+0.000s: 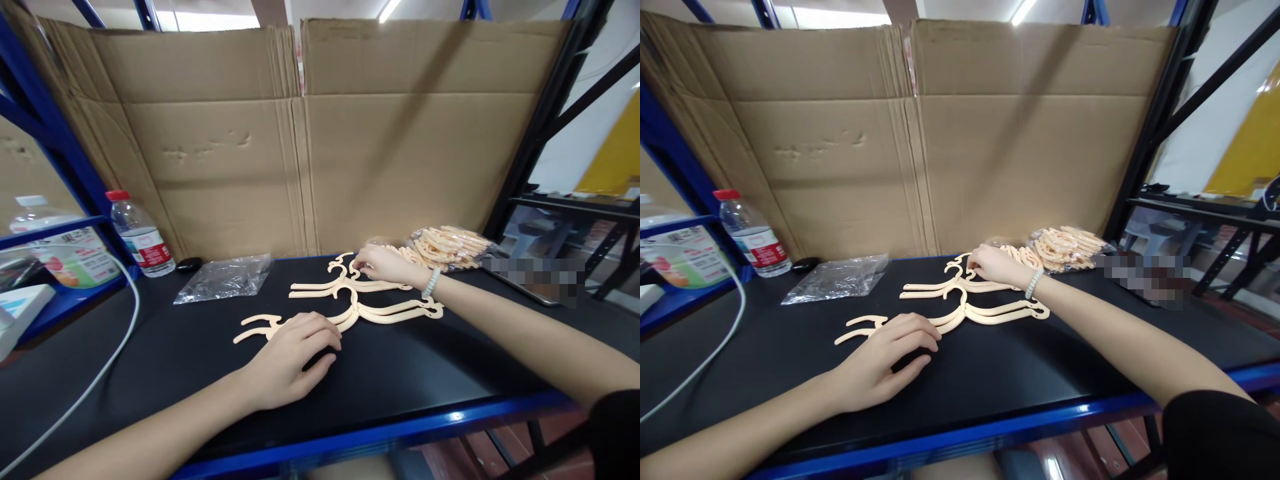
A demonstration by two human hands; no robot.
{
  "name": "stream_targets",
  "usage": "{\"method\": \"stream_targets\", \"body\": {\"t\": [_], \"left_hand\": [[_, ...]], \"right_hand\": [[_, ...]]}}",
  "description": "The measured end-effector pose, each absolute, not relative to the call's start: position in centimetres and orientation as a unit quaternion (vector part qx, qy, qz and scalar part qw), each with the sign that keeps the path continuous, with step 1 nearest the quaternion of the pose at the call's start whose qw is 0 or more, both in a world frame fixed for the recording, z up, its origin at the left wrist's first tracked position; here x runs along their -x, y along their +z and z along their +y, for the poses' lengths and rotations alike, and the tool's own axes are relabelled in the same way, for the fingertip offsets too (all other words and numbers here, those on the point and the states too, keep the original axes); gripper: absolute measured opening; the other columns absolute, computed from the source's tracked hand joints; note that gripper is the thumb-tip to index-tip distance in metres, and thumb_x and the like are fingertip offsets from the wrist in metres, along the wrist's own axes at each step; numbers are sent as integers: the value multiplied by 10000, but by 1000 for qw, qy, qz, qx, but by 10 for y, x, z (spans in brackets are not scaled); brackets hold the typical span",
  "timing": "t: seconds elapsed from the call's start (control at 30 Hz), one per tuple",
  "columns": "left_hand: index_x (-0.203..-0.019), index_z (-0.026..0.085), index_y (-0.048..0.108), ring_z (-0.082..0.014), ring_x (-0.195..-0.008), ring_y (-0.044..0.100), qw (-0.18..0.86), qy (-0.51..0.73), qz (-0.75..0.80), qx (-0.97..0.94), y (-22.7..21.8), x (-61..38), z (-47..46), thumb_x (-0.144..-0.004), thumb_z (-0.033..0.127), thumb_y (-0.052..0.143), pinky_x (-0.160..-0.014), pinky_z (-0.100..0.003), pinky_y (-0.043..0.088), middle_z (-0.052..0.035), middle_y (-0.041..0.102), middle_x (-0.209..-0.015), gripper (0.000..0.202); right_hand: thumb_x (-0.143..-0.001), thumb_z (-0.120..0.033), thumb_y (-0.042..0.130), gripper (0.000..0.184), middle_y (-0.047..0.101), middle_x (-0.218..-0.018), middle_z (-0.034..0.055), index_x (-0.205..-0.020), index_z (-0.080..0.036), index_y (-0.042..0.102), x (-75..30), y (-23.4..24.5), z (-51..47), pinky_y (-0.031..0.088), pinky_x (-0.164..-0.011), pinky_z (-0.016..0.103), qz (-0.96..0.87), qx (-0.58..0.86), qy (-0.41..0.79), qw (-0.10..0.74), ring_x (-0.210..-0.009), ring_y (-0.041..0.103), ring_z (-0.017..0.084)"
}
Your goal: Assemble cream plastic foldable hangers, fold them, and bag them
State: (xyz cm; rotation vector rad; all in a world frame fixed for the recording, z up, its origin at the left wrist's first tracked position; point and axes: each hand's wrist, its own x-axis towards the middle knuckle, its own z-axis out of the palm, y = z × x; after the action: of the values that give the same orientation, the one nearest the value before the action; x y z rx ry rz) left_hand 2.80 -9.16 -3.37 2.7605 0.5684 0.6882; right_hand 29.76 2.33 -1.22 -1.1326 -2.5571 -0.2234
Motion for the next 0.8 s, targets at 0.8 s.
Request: {"method": "stream_targets", "body": {"t": [0.8], "left_hand": [[-1106, 166, 553, -214, -891, 623, 57, 156, 121, -979, -35, -30, -99, -918, 137, 439, -790, -337, 485, -83, 670, -997, 222]], "right_hand": [[-834, -97, 598, 100, 653, -870, 89, -806, -155, 675, -297, -25, 53, 397, -761, 309, -921, 328, -133, 163, -864, 555, 195]]}}
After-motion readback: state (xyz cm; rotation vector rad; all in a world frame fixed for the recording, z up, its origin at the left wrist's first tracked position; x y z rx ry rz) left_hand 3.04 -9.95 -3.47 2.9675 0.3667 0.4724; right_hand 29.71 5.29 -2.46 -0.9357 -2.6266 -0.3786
